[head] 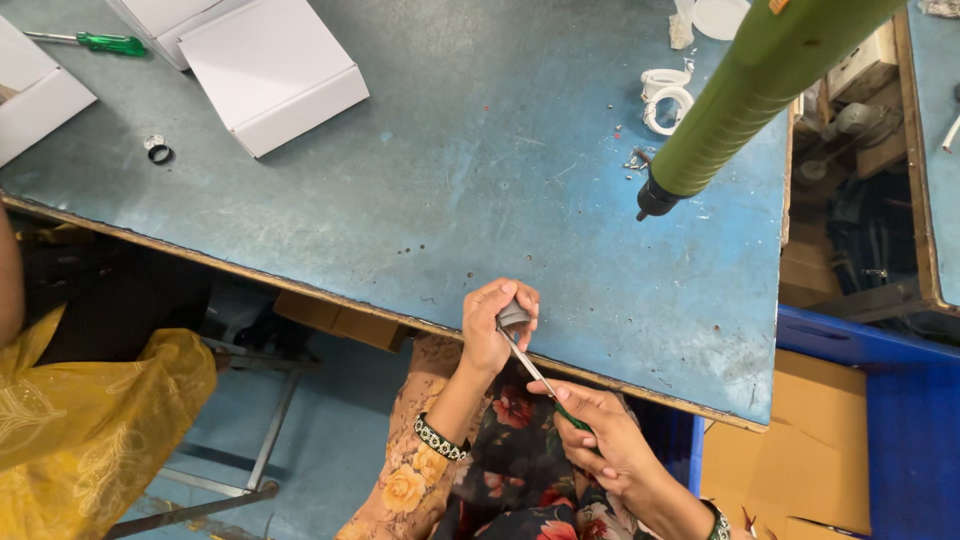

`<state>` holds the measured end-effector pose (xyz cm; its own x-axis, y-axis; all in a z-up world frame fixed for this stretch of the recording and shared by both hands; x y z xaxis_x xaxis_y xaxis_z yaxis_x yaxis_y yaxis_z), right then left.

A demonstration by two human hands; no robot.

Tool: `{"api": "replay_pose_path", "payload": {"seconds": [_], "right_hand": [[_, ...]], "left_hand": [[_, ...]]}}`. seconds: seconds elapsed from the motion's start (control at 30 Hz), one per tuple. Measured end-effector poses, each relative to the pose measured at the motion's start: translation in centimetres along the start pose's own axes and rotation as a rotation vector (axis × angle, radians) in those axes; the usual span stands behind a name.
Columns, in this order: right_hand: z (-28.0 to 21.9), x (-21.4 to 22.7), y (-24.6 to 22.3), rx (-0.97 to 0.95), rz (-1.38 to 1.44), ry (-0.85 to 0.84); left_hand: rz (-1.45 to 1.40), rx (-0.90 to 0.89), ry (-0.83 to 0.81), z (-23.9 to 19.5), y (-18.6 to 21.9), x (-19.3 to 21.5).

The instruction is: The person assembles a small cylindrical electronic component by inserting wires and tightening screws with a screwdriver. They handle the component and screwdriver repeatedly, adjusting internal parts and securing connections on a blue workbench.

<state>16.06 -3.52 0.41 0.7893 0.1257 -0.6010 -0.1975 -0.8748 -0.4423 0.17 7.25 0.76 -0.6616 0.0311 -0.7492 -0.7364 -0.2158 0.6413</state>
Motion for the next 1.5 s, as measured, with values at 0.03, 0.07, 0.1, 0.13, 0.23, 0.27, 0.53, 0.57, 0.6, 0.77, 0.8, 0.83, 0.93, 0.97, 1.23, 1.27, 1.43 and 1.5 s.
{"api": "replay_pose_path", "payload": {"seconds": [0.03, 0.07, 0.1, 0.13, 0.23, 0.27, 0.53, 0.57, 0.6, 0.77, 0.8, 0.83, 0.93, 0.97, 1.23, 1.27, 1.43, 1.5], "right_hand": [[0.0, 0.2, -0.1, 0.013, -0.048, 0.031], [0.1, 0.4, -0.2, 0.026, -0.095, 0.062], [0.1, 0.7, -0.2, 0.040, -0.142, 0.094], [0.1, 0.9, -0.3, 0.072, -0.216, 0.134], [0.1, 1.1, -0.8, 0.206, -0.491, 0.247], [0.0, 0.9, -1.0, 0.273, -0.619, 0.282], [-4.2, -5.1, -4.9, 1.014, -1.884, 0.836], [-4.5, -5.7, -5.5, 1.047, -1.975, 0.858], [-4.9, -6.1, -5.9, 1.079, -2.067, 0.880], [-5.7, -4.8, -8.3, 0.933, -1.727, 0.766], [-5.2, -3.6, -8.4, 0.799, -1.580, 0.694], [-4.2, -1.9, -7.7, 0.572, -1.216, 0.485], [-1.7, 0.1, -4.6, 0.128, -0.455, 0.058], [-1.6, 0.4, -4.6, 0.130, -0.436, 0.035], [-2.4, 0.8, -7.6, 0.340, -0.920, 0.270], [-2.7, 0.5, -8.1, 0.398, -0.981, 0.292], [-5.2, -2.1, -11.3, 0.893, -1.393, 0.627], [-5.7, -2.5, -12.3, 0.988, -1.452, 0.738]], "left_hand": [[0.013, -0.003, 0.004, 0.0, 0.0, 0.0], [0.026, -0.005, 0.009, -0.1, 0.0, 0.0], [0.031, 0.000, 0.013, -0.1, 0.0, -0.1], [0.036, 0.004, 0.018, -0.1, -0.1, -0.1], [0.025, -0.017, 0.026, 0.0, 0.1, -0.2], [0.017, -0.030, 0.028, 0.1, 0.2, -0.2], [0.022, -0.099, 0.103, 0.2, 0.2, 0.2], [0.005, -0.122, 0.118, 0.3, 0.2, 0.2], [-0.013, -0.130, 0.133, 0.2, 0.3, 0.3], [-0.104, -0.173, 0.164, 0.3, 0.6, 0.3], [-0.106, -0.183, 0.161, 0.4, 0.8, 0.3], [-0.110, -0.185, 0.161, 0.4, 0.7, 0.3], [-0.095, -0.171, 0.162, 0.4, 0.5, 0.5], [-0.084, -0.163, 0.159, 0.6, 0.5, 0.5], [-0.025, -0.155, 0.208, 1.1, 0.2, 0.7], [-0.005, -0.154, 0.216, 1.3, 0.0, 0.7], [0.038, -0.188, 0.270, 3.3, -0.6, 0.7], [0.100, -0.217, 0.277, 4.4, -0.9, 0.6]]}}
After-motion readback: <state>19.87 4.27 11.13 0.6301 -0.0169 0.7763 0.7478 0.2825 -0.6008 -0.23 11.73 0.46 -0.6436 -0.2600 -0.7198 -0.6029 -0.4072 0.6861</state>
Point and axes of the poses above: each hand's wrist, its own z-axis towards the middle knuckle, its own x-axis out of the back of the hand, y = z × x, the point moved 7 cm from there along z, towards the middle knuckle, and after that the axes turned 11 degrees about -x, right-handed, at the moved point
